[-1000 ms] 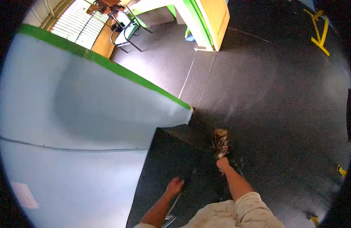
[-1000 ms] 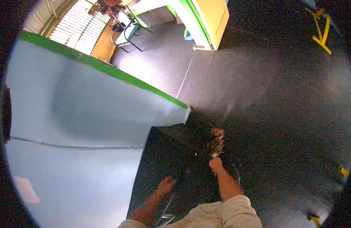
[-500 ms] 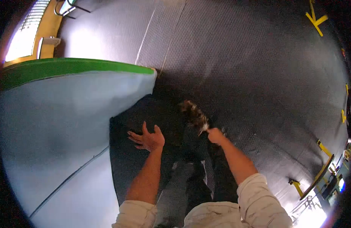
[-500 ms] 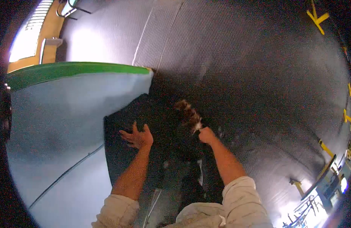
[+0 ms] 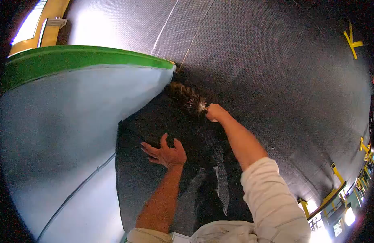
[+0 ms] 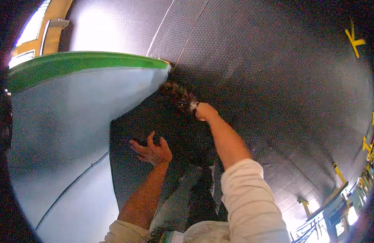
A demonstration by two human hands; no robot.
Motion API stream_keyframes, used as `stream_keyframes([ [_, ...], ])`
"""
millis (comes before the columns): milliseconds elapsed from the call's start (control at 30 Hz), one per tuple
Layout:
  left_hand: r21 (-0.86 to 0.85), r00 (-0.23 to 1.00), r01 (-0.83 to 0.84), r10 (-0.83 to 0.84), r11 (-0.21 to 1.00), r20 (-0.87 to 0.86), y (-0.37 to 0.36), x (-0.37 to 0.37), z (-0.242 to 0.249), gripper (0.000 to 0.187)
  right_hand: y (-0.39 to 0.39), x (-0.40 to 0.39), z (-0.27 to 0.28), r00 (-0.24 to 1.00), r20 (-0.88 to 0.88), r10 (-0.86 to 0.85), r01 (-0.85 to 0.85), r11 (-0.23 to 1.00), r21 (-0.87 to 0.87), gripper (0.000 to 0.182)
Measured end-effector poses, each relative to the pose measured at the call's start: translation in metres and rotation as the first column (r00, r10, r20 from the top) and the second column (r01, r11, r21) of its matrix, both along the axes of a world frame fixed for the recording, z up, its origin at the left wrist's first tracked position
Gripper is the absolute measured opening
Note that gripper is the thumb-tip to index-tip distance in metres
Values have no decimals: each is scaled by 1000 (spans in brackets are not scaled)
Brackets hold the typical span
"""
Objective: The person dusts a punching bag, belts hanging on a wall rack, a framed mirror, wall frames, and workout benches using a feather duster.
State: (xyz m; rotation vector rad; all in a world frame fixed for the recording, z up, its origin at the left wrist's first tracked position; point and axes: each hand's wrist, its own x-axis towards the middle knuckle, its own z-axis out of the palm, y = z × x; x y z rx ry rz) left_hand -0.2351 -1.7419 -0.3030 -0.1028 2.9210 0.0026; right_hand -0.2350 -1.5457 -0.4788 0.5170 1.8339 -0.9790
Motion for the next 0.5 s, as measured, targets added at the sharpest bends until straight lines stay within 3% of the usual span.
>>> stream_keyframes([
  [133, -1, 1000, -9, 9, 1000, 13, 2, -6, -1, 39, -1, -47, 8, 993, 2, 117, -117, 992, 49, 38],
  [200, 0, 998, -41, 41, 999, 45, 1, -4, -1, 39, -12, -49, -25, 969, -242, -49, 52, 999, 5, 36],
  [233, 3, 999, -33, 33, 999, 31, 0, -4, -2, 39, -11, -42, -26, 970, -238, -47, 51, 999, 11, 36],
  [300, 35, 1000, -6, 5, 999, 20, 3, -5, -3, 38, -1, -13, -16, 997, -28, -78, 79, 997, 28, 31],
  [333, -21, 1000, -22, 21, 1000, -23, 4, -5, -2, 36, 2, 9, -6, 993, -60, -98, 104, 988, 116, 30],
  [400, -24, 999, -9, 8, 1000, -53, 5, -2, -3, 35, 29, 32, 81, 987, 27, -160, 155, 980, 128, 31],
  [467, -9, 998, -54, 54, 999, 26, 2, -2, -5, 37, 35, 87, 97, 937, 1, -349, 344, 924, 164, 31],
  [500, 2, 996, -66, 66, 998, 58, 5, -4, -2, 36, 28, 130, 55, 959, 22, -281, 274, 947, 166, 35],
])
